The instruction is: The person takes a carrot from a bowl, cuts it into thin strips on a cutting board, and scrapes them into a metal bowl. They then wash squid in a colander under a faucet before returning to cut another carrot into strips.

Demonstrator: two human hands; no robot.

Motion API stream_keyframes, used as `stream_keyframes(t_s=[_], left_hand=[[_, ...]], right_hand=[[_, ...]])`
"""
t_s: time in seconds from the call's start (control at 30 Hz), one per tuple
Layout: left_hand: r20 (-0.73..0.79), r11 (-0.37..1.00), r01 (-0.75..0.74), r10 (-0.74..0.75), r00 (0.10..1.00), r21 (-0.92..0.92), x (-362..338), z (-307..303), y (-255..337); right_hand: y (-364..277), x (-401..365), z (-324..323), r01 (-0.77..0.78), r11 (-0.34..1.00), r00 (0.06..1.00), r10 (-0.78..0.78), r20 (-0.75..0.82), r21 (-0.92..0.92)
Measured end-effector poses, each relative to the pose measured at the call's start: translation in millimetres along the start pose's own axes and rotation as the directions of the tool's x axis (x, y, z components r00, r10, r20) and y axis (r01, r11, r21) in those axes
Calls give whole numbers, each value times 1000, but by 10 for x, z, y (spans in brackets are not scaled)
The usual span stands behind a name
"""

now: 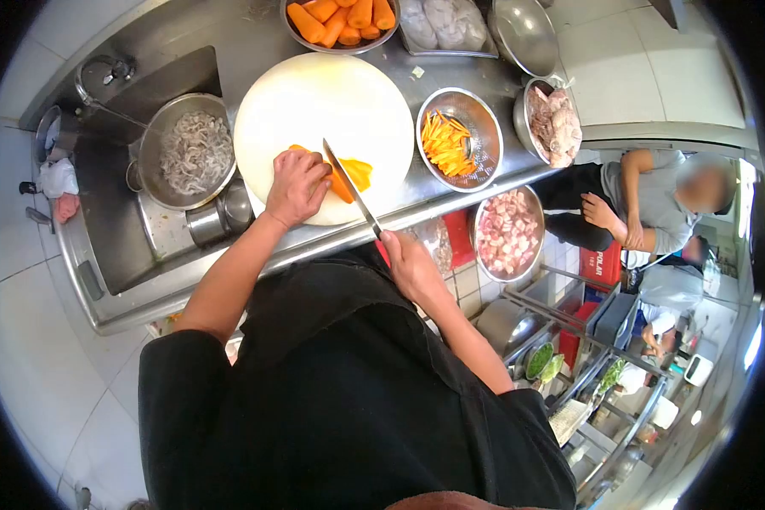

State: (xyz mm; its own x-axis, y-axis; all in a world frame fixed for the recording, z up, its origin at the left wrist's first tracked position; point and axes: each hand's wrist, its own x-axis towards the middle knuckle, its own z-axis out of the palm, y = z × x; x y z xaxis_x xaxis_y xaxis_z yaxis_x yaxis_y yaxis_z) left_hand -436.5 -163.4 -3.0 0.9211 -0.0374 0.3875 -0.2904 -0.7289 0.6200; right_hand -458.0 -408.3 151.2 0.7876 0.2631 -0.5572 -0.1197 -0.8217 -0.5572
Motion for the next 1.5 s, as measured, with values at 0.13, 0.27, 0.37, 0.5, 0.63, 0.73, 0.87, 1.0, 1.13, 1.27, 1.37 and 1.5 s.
stream_keyframes(t_s=[0.13, 0.27, 0.37, 0.5, 0.63, 0.73, 0.87, 1.0, 1.13, 1.27, 1.37, 1.5], left_hand=[[-7, 1000, 9, -9, 1000, -7, -25, 35, -4], [-5, 1000, 6, -7, 1000, -17, -17, 16, -4], [0, 1000, 7, -7, 1000, -11, -16, 15, -4], [2, 1000, 20, -20, 1000, -1, -2, 18, 2], [23, 999, 39, -38, 999, -20, -7, 9, -10], [21, 999, 32, -31, 999, -26, -7, 8, -16], [18, 1000, 23, -23, 1000, -15, -14, 7, -14], [4, 1000, 14, -14, 1000, -21, -11, 4, -4], [-6, 1000, 12, -12, 1000, -17, -8, 4, -3], [8, 1000, 22, -21, 1000, -11, -3, -3, -10], [22, 1000, 29, -30, 999, 9, -31, 27, 2], [3, 1000, 14, -14, 1000, 1, -7, 35, -27]], right_hand=[[-114, -145, -107, -113, 991, 991, 117, 63, -65], [-83, -138, -43, -112, 990, 992, 117, 49, -87], [83, -58, 90, -45, 995, 999, 46, 4, -88], [229, 275, 301, 46, 994, 998, -50, -39, -100], [240, 422, 420, 82, 993, 994, -88, -72, -80], [203, 419, 369, 61, 997, 997, -64, -52, -44], [-32, 203, 109, -35, 999, 999, 35, -4, 1], [-114, -63, -28, -122, 992, 991, 124, 48, -45], [-46, -120, 1, -96, 995, 994, 97, 43, -32], [119, 33, 175, -76, 994, 997, 76, -1, -75], [163, 287, 364, -54, 993, 998, 52, -22, -106], [275, 444, 447, 1, 998, 1000, -3, -31, -55]])
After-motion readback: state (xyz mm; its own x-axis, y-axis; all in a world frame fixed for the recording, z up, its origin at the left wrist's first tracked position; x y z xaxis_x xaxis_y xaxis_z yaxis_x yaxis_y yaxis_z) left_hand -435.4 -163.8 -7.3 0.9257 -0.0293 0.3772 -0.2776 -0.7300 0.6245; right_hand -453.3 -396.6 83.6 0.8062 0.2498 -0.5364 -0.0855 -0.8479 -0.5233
